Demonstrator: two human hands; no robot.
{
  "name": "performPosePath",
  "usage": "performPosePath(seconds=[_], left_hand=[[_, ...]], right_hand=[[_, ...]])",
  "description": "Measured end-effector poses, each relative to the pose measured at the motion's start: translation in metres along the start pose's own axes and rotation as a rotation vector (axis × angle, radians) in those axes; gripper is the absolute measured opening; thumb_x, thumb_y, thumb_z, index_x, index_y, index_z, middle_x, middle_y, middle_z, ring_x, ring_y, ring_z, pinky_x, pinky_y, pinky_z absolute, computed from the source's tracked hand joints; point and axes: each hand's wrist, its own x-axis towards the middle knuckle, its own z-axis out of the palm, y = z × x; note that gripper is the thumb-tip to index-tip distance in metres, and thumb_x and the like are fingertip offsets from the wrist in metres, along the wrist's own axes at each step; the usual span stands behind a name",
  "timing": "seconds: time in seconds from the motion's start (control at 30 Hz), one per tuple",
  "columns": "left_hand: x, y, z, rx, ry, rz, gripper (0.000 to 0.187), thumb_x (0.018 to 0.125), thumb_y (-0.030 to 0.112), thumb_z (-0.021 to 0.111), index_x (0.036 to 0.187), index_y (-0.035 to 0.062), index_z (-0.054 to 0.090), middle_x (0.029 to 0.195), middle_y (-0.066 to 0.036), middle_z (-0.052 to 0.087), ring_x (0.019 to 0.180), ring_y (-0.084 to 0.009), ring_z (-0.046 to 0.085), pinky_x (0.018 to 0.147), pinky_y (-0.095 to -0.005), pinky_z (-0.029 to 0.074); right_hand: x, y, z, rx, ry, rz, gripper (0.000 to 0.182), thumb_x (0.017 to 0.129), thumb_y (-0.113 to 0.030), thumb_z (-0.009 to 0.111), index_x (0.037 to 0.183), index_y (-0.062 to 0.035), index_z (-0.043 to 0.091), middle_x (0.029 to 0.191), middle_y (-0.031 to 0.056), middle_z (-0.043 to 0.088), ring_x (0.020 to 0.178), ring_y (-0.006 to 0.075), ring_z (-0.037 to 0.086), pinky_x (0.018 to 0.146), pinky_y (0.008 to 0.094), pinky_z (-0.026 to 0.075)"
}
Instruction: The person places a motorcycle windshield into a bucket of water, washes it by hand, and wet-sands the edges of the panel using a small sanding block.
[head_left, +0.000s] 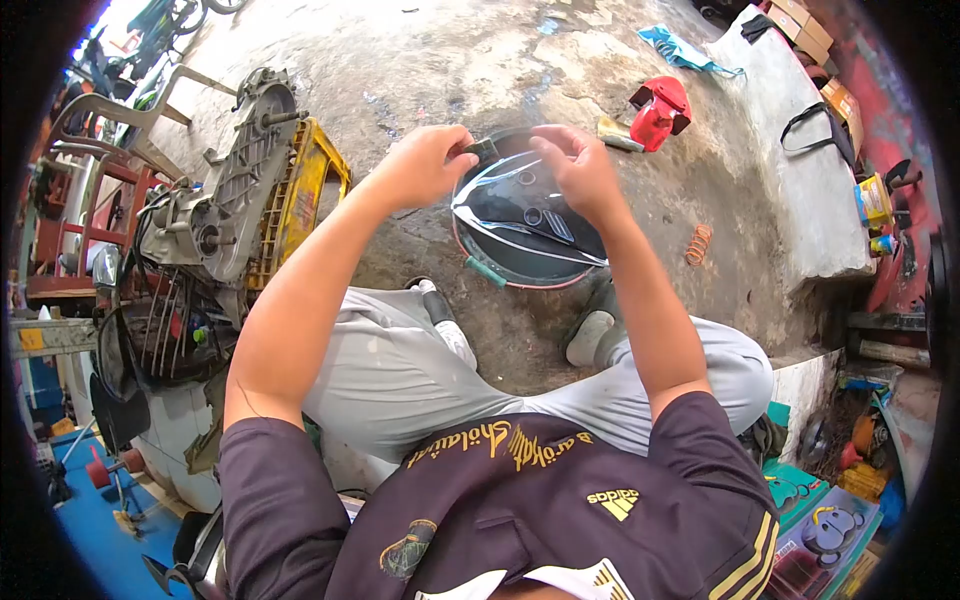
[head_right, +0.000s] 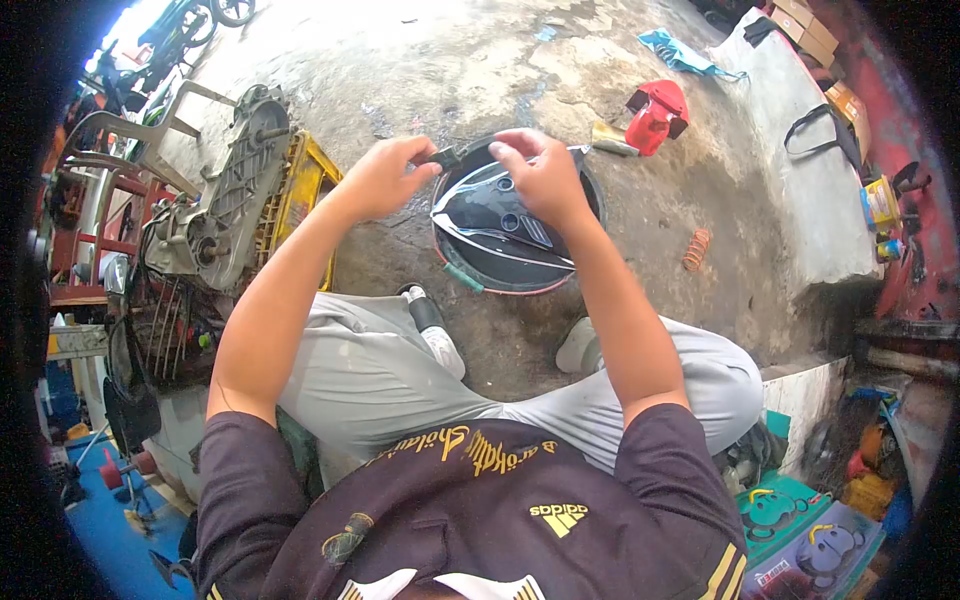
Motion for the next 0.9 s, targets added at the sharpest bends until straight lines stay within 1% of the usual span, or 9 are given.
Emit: performPosePath(seconds=[0.03,0.07,0.17,0.33,0.43,0.57,0.77,0.83,0.9], left_hand=[[-0.002,0.003,0.000,0.001,0.004,-0.002,0.027,0.094,0.021,0.069,0.108,-0.0016,0.067,0.099,-0.023,0.071,0.096,-0.0393,0.069,0.084,-0.0443,0.052],[-0.004,0.006,-0.001,-0.027,-0.001,-0.003,0.026,0.093,0.020,0.069,0.107,-0.0012,0.067,0.098,-0.023,0.072,0.096,-0.0383,0.070,0.084,-0.0435,0.052],[-0.009,0.006,-0.002,-0.055,-0.018,0.002,0.024,0.092,0.018,0.071,0.107,-0.0005,0.068,0.098,-0.022,0.073,0.095,-0.0363,0.071,0.084,-0.0425,0.053],[-0.015,0.007,-0.001,-0.068,-0.002,0.043,0.023,0.091,0.017,0.072,0.105,0.0001,0.068,0.097,-0.020,0.073,0.095,-0.0356,0.071,0.085,-0.0424,0.053],[-0.015,0.011,-0.003,-0.087,-0.058,0.049,0.021,0.090,0.016,0.073,0.103,0.0004,0.068,0.096,-0.019,0.073,0.094,-0.0348,0.071,0.085,-0.0424,0.053],[-0.014,0.012,0.000,-0.069,-0.057,0.070,0.020,0.090,0.016,0.074,0.101,0.0005,0.068,0.095,-0.018,0.073,0.094,-0.0339,0.070,0.086,-0.0419,0.053],[-0.014,0.015,-0.001,-0.137,-0.056,0.058,0.020,0.092,0.018,0.073,0.102,0.0013,0.070,0.094,-0.016,0.073,0.090,-0.0284,0.070,0.086,-0.0391,0.052],[-0.012,0.014,0.000,-0.182,-0.065,-0.011,0.020,0.094,0.019,0.071,0.104,0.0019,0.070,0.094,-0.015,0.073,0.089,-0.0265,0.069,0.087,-0.0389,0.052],[-0.012,0.013,0.000,-0.174,-0.044,0.024,0.020,0.094,0.020,0.071,0.104,0.0020,0.070,0.094,-0.015,0.073,0.090,-0.0270,0.069,0.086,-0.0392,0.052]], right_hand=[[-0.004,-0.010,0.005,0.089,-0.092,-0.023,0.030,0.095,-0.024,0.072,0.115,-0.0020,0.074,0.104,0.0129,0.077,0.098,0.0172,0.071,0.086,0.0323,0.054],[-0.011,-0.023,0.008,0.059,-0.133,-0.025,0.029,0.095,-0.022,0.073,0.117,-0.0027,0.074,0.108,0.0128,0.076,0.098,0.0177,0.071,0.086,0.0320,0.054],[-0.020,-0.035,0.017,0.062,-0.171,-0.047,0.030,0.094,-0.021,0.075,0.119,-0.0033,0.073,0.110,0.0125,0.076,0.099,0.0174,0.071,0.087,0.0323,0.054],[-0.022,-0.027,0.022,0.017,-0.163,-0.060,0.029,0.094,-0.021,0.075,0.117,-0.0033,0.074,0.109,0.0113,0.076,0.098,0.0175,0.071,0.087,0.0322,0.054],[-0.026,-0.031,0.022,0.008,-0.192,-0.063,0.027,0.094,-0.020,0.075,0.114,-0.0026,0.075,0.107,0.0104,0.076,0.096,0.0169,0.071,0.085,0.0318,0.054],[-0.027,-0.028,0.024,0.013,-0.193,-0.057,0.022,0.094,-0.018,0.075,0.108,-0.0014,0.075,0.102,0.0086,0.075,0.091,0.0150,0.069,0.083,0.0312,0.054],[-0.025,-0.023,0.025,0.044,-0.157,-0.065,0.018,0.095,-0.016,0.074,0.105,-0.0007,0.073,0.095,0.0080,0.075,0.085,0.0135,0.068,0.079,0.0308,0.055],[-0.025,-0.022,0.025,0.061,-0.139,-0.081,0.018,0.095,-0.015,0.074,0.105,-0.0006,0.073,0.094,0.0080,0.075,0.084,0.0133,0.068,0.078,0.0308,0.055],[-0.025,-0.023,0.025,0.063,-0.136,-0.070,0.018,0.095,-0.015,0.073,0.104,0.0000,0.073,0.095,0.0080,0.075,0.086,0.0131,0.068,0.080,0.0303,0.054]])
